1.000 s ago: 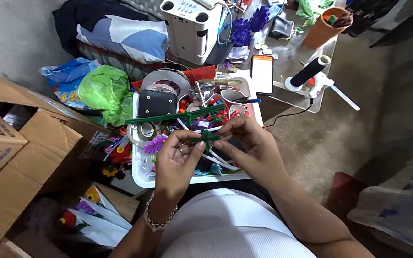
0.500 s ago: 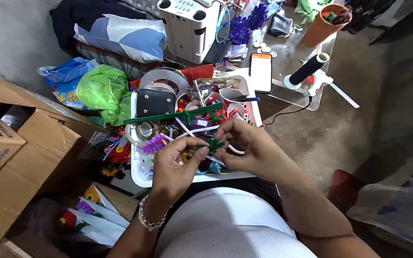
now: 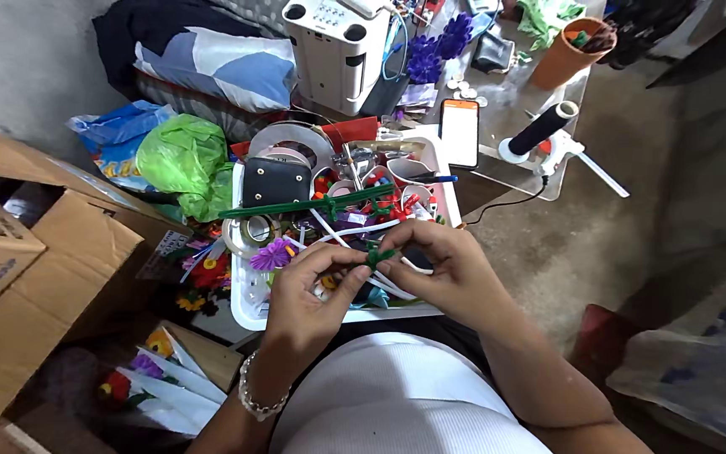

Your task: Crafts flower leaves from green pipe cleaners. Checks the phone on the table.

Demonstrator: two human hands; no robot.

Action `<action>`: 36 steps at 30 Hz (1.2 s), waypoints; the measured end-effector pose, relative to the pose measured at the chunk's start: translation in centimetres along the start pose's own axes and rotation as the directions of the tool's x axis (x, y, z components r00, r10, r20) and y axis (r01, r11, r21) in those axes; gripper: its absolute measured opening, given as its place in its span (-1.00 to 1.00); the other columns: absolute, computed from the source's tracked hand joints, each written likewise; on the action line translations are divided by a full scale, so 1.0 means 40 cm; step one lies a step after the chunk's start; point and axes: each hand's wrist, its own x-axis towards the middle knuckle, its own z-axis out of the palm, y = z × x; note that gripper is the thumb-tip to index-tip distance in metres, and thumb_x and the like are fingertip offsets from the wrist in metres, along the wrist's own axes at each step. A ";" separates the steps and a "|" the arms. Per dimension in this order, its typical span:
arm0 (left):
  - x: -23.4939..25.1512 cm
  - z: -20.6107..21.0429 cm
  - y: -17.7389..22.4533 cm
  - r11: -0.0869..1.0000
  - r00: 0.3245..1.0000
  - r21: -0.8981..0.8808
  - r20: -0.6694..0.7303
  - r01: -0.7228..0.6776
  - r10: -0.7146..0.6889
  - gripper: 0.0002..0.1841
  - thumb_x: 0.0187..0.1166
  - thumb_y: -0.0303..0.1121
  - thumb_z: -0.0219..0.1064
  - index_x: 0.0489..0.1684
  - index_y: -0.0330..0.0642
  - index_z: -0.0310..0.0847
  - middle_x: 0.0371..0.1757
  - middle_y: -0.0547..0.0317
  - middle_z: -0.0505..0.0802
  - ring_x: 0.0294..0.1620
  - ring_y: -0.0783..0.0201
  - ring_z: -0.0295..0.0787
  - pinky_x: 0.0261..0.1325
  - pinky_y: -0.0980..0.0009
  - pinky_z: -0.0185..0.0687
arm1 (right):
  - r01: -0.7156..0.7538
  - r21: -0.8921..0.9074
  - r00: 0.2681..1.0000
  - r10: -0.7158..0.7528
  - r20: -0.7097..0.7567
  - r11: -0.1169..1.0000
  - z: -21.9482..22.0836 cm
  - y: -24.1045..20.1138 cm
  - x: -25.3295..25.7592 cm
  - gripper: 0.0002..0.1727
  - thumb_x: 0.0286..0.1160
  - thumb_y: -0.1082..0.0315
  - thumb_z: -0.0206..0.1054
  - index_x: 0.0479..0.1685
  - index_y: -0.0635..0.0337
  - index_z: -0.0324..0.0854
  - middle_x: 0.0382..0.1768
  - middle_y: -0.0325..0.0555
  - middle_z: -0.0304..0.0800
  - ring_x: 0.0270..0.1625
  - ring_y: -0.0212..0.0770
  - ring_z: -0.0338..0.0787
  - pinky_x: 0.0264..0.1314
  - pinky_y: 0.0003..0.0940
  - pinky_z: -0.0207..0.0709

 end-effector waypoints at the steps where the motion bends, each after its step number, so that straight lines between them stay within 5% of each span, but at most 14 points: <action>1: -0.001 0.002 0.002 1.000 1.000 0.005 0.001 -0.003 0.003 -0.82 0.54 -0.39 0.45 -0.04 -0.28 0.79 -0.08 0.27 0.88 -0.07 0.49 0.83 0.08 0.55 0.80 | 0.006 -0.028 1.000 -0.006 0.002 1.000 0.000 0.000 -0.001 -0.84 0.51 0.36 0.38 -0.11 0.26 0.75 -0.22 -0.27 0.84 -0.15 -0.56 0.77 -0.01 -0.62 0.68; 8: -0.004 0.015 -0.002 0.990 0.989 0.037 -0.062 -0.135 0.137 -0.87 0.61 -0.36 0.42 -0.09 -0.23 0.77 -0.09 0.28 0.86 -0.08 0.50 0.82 0.05 0.55 0.81 | 0.162 -0.037 0.984 -0.164 -0.066 0.986 0.009 0.005 -0.010 -0.88 0.50 0.40 0.46 -0.15 0.26 0.80 -0.16 -0.18 0.88 -0.04 -0.45 0.83 0.08 -0.53 0.74; 14: -0.016 0.042 0.003 0.965 0.984 -0.216 -0.131 -0.147 0.120 -0.91 0.65 -0.41 0.36 -0.01 -0.08 0.68 -0.03 0.41 0.82 0.02 0.54 0.78 0.16 0.58 0.75 | 0.249 0.030 0.959 -0.242 -0.144 0.968 0.027 0.000 -0.019 -0.94 0.50 0.43 0.46 -0.16 0.21 0.76 -0.13 -0.15 0.86 0.04 -0.41 0.81 0.12 -0.52 0.72; 21: -0.016 0.049 0.006 0.970 0.979 -0.156 -0.103 -0.188 0.173 -0.80 0.64 -0.35 0.38 0.15 -0.04 0.69 0.08 0.43 0.82 0.09 0.55 0.77 0.18 0.59 0.76 | 0.249 0.142 0.961 -0.227 -0.156 0.958 0.024 0.004 -0.021 -0.93 0.46 0.49 0.48 -0.17 0.22 0.75 -0.12 -0.15 0.86 0.04 -0.39 0.83 0.14 -0.48 0.74; 29: -0.017 0.055 0.008 0.957 0.966 -0.173 -0.153 -0.232 0.207 -0.88 0.58 -0.44 0.42 -0.04 -0.04 0.72 0.00 0.40 0.77 0.08 0.55 0.74 0.15 0.63 0.74 | 0.160 0.422 0.983 -0.107 -0.148 0.892 0.044 0.004 -0.027 -0.89 0.51 0.46 0.47 -0.08 0.12 0.75 -0.02 -0.25 0.86 0.12 -0.44 0.81 0.19 -0.51 0.71; 36: -0.011 0.032 -0.015 0.942 0.934 -0.009 -0.127 -0.337 0.333 -0.90 0.54 -0.41 0.48 -0.10 0.02 0.76 -0.08 0.43 0.84 0.01 0.54 0.80 0.11 0.62 0.75 | 0.055 0.630 0.997 -0.011 -0.074 0.775 0.055 0.015 -0.030 -0.88 0.52 0.52 0.41 -0.06 0.20 0.69 -0.04 -0.24 0.83 0.07 -0.46 0.79 0.22 -0.49 0.68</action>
